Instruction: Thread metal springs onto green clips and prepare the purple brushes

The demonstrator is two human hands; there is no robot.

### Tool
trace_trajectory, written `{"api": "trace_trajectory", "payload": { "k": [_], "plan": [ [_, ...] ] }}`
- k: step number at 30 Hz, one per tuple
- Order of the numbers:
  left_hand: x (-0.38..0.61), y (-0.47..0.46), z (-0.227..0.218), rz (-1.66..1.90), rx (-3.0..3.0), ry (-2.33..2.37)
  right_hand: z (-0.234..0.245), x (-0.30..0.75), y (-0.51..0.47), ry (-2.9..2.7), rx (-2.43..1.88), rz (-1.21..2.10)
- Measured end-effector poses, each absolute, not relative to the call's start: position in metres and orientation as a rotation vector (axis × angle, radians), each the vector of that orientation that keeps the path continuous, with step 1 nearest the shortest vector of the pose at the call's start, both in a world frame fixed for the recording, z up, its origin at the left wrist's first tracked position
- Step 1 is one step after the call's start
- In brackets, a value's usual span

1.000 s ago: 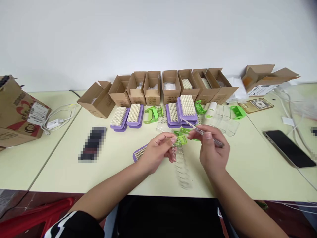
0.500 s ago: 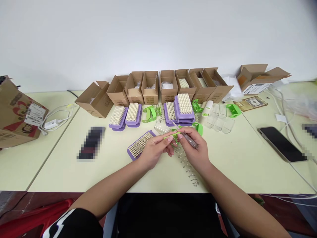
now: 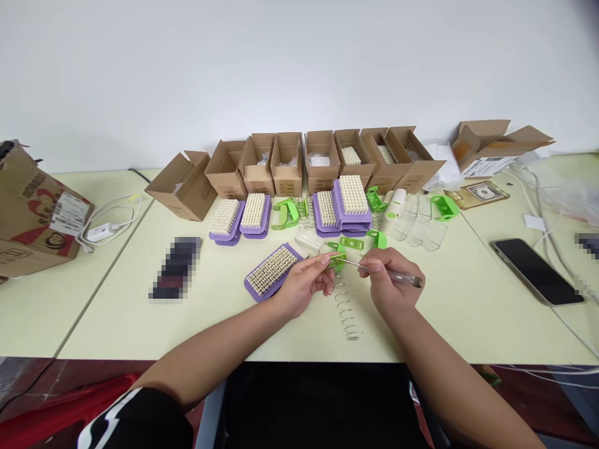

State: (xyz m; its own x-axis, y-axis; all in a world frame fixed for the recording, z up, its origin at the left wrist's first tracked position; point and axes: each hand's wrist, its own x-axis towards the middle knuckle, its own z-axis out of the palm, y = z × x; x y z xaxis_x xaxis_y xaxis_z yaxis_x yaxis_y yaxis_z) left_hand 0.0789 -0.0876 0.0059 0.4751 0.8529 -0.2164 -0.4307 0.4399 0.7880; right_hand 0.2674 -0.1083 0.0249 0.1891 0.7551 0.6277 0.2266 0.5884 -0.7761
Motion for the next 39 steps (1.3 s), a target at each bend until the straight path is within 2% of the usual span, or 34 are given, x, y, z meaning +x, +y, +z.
{"api": "trace_trajectory", "payload": {
  "k": [12, 39],
  "plan": [
    [0.08, -0.087, 0.004, 0.895, 0.707, 0.668, 0.03, 0.26, -0.106, -1.56, -0.842, 0.217],
    [0.082, -0.087, 0.002, 0.935, 0.647, 0.684, 0.041, 0.256, -0.108, -1.718, -0.862, 0.058]
  ]
}}
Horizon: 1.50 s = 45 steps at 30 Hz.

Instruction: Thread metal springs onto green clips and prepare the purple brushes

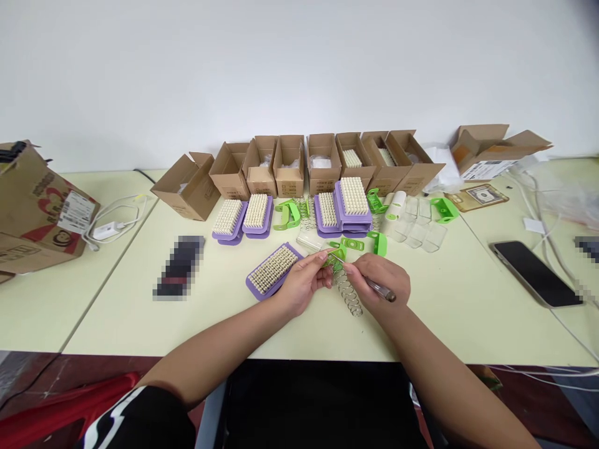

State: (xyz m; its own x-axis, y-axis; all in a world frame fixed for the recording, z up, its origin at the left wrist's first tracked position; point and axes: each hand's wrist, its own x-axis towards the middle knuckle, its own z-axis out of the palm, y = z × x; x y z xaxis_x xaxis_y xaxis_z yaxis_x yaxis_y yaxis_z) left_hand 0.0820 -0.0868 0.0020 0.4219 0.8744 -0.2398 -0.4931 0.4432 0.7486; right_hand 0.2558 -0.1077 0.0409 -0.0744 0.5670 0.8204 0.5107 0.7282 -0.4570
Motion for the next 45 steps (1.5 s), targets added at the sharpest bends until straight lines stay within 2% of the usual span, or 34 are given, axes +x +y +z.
{"api": "trace_trajectory", "payload": {
  "k": [14, 22, 35, 45],
  "plan": [
    [0.082, -0.087, 0.0, 0.957, 0.656, 0.689, 0.031, 0.258, -0.106, -1.807, -0.86, 0.051],
    [0.083, -0.087, 0.0, 0.98, 0.668, 0.705, 0.029, 0.256, -0.108, -1.687, -0.979, 0.205],
    [0.084, -0.09, 0.001, 1.0, 0.599, 0.704, 0.027, 0.246, -0.109, -1.612, -1.009, 0.263],
    [0.087, -0.092, -0.004, 1.06, 0.552, 0.724, 0.015, 0.243, -0.106, -1.727, -0.95, 0.171]
  ]
}}
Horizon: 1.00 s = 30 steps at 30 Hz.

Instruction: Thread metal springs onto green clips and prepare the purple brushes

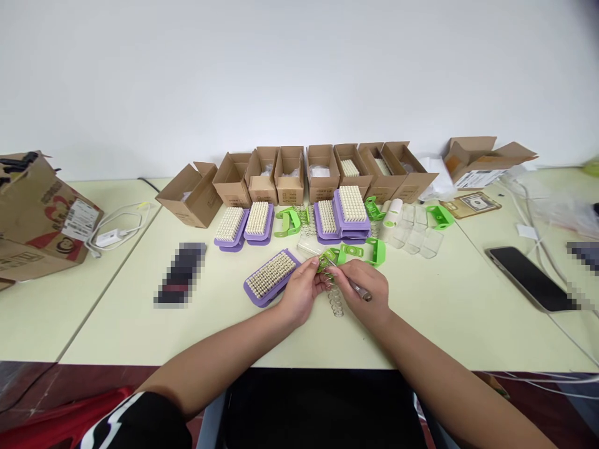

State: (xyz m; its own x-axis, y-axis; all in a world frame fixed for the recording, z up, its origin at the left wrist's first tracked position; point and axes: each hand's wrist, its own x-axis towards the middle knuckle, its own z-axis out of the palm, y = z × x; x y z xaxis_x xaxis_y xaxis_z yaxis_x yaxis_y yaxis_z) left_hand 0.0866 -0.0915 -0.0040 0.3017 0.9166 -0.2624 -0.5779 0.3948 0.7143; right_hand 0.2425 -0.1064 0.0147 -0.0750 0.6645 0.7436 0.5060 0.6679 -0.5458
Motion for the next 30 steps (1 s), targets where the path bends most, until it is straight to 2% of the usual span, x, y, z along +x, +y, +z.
{"api": "trace_trajectory", "payload": {
  "k": [17, 30],
  "plan": [
    [0.0857, -0.0913, -0.0034, 1.076, 0.581, 0.743, 0.0157, 0.2396, -0.1089, -1.682, -0.98, 0.166],
    [0.0841, -0.0919, 0.0013, 1.068, 0.582, 0.733, 0.0181, 0.2414, -0.1088, -1.488, -1.069, 0.423]
  ]
}}
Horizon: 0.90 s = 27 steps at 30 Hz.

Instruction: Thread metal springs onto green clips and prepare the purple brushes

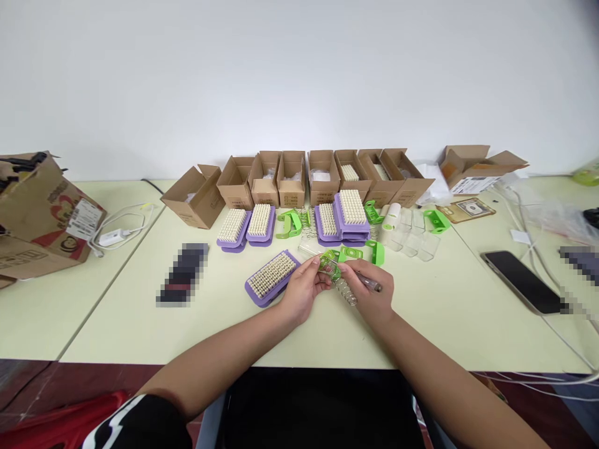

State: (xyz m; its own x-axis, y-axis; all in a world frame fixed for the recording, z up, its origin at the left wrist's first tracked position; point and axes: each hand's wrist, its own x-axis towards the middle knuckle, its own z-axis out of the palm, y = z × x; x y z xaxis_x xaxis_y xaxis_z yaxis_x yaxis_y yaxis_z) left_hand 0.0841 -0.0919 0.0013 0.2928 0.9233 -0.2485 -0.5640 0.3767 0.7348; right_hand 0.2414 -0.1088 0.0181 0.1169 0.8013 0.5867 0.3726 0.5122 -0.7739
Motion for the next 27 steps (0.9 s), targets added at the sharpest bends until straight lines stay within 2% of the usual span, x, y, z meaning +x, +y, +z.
{"api": "trace_trajectory", "payload": {
  "k": [7, 20, 27],
  "plan": [
    [0.0831, -0.0893, -0.0014, 1.048, 0.583, 0.715, 0.0158, 0.2448, -0.1076, -1.522, -1.041, 0.364],
    [0.0872, -0.095, -0.0008, 1.086, 0.58, 0.704, 0.0113, 0.243, -0.1052, -1.84, -0.821, 0.027],
    [0.0895, -0.0977, -0.0057, 1.153, 0.676, 0.75, 0.0155, 0.2387, -0.1071, -1.774, -0.954, 0.135]
  ]
}}
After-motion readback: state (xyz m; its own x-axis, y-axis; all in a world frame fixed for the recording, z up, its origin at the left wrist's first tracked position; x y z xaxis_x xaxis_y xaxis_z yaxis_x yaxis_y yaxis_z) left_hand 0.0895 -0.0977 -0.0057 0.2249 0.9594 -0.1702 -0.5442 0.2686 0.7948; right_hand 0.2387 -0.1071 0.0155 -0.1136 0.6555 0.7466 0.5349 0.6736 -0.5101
